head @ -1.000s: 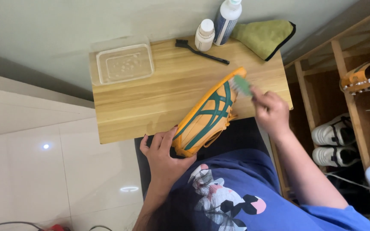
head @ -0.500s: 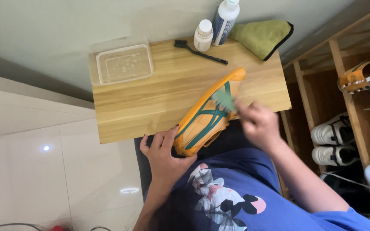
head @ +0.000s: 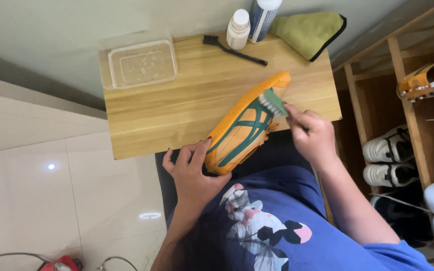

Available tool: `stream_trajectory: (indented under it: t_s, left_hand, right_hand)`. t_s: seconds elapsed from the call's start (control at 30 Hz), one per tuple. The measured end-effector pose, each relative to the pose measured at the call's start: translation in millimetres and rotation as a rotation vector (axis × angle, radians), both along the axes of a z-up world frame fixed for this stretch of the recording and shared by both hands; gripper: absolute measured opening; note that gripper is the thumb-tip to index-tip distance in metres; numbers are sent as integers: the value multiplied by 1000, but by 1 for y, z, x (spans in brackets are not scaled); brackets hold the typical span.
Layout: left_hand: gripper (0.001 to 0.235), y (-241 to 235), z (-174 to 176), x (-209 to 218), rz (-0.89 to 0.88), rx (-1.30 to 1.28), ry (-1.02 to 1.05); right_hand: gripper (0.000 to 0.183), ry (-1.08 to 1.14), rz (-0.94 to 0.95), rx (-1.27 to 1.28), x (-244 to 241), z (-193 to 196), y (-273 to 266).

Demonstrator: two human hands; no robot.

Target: The person scrubs the upper surface of an orange and green athletic shoe using a green brush. They hold the shoe steady with their left hand while brushing the toe, sides, and laces with their right hand.

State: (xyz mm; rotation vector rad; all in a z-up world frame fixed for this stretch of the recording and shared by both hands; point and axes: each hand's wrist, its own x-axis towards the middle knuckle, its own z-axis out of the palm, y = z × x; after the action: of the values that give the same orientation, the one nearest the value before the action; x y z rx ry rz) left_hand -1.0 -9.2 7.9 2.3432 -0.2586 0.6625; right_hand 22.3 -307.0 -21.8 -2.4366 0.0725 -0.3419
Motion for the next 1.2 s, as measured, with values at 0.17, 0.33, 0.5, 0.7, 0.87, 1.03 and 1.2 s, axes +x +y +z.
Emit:
stream_trajectory:
  t_s: [0.17, 0.33, 0.5, 0.7, 0.87, 1.03, 1.2]
  left_hand:
    - [63, 1, 0, 0, -10, -60, 24]
    - [63, 3, -2, -1, -3, -87, 43]
    - [75, 9, -13, 1, -13, -104, 106]
    - [90, 27, -29, 9, -77, -98, 203]
    - [79, 32, -9, 14, -92, -177, 258]
    - [78, 25, -4, 15, -82, -182, 241]
    - [78, 11, -1, 10, -48, -137, 240]
  right_hand:
    - [20, 19, 193, 12, -19, 26, 35]
    - [13, 14, 141, 44, 2, 5, 11]
    - [30, 10, 254, 110, -13, 25, 47]
    - [30, -15, 161, 147, 10, 4, 16]
    - [33, -50, 233, 120, 5, -11, 14]
    - [30, -75, 254, 147, -10, 1, 32]
    - [33, -95, 214, 184, 1, -8, 10]
